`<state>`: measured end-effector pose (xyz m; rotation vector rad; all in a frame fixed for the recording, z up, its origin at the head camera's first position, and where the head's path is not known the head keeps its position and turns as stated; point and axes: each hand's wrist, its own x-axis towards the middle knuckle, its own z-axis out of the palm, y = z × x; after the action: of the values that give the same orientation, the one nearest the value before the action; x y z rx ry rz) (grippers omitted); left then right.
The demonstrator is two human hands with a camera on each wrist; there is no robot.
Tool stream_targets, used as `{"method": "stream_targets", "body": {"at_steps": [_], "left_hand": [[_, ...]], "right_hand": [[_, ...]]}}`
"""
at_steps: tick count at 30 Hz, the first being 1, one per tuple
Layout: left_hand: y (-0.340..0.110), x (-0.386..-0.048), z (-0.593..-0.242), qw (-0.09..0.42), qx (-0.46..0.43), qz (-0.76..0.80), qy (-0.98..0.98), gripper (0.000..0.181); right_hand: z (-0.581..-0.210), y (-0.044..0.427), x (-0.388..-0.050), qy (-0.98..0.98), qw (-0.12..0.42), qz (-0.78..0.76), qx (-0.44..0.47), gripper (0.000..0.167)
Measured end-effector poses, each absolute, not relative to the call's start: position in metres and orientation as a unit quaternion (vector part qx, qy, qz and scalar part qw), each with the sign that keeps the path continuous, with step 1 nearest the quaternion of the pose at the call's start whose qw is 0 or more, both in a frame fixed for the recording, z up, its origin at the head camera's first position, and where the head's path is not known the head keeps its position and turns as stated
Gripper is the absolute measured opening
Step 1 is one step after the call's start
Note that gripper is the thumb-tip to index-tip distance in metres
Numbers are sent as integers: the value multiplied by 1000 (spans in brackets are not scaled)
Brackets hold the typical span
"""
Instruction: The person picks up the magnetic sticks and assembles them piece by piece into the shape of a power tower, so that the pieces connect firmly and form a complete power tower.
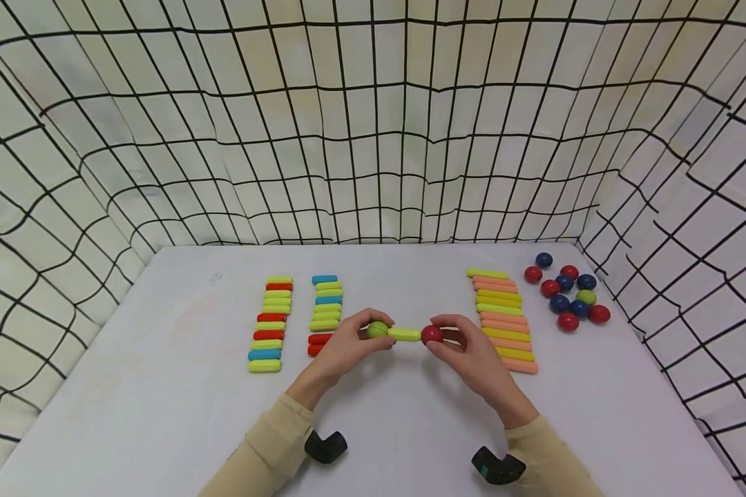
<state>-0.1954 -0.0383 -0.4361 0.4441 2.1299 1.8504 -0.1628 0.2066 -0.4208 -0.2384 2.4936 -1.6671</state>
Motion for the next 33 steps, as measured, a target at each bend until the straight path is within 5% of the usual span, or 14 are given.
{"method": "stream_targets", "body": {"at_steps": [20,33], "left_hand": [[-36,-194,-435,182,166,581,776,41],[-33,-194,-439,197,138,566,789,36]], "right_hand": [[-426,208,-182,833,65,-550,-22,45],[-433,214,-178,818,86,-560,-94,45]]}}
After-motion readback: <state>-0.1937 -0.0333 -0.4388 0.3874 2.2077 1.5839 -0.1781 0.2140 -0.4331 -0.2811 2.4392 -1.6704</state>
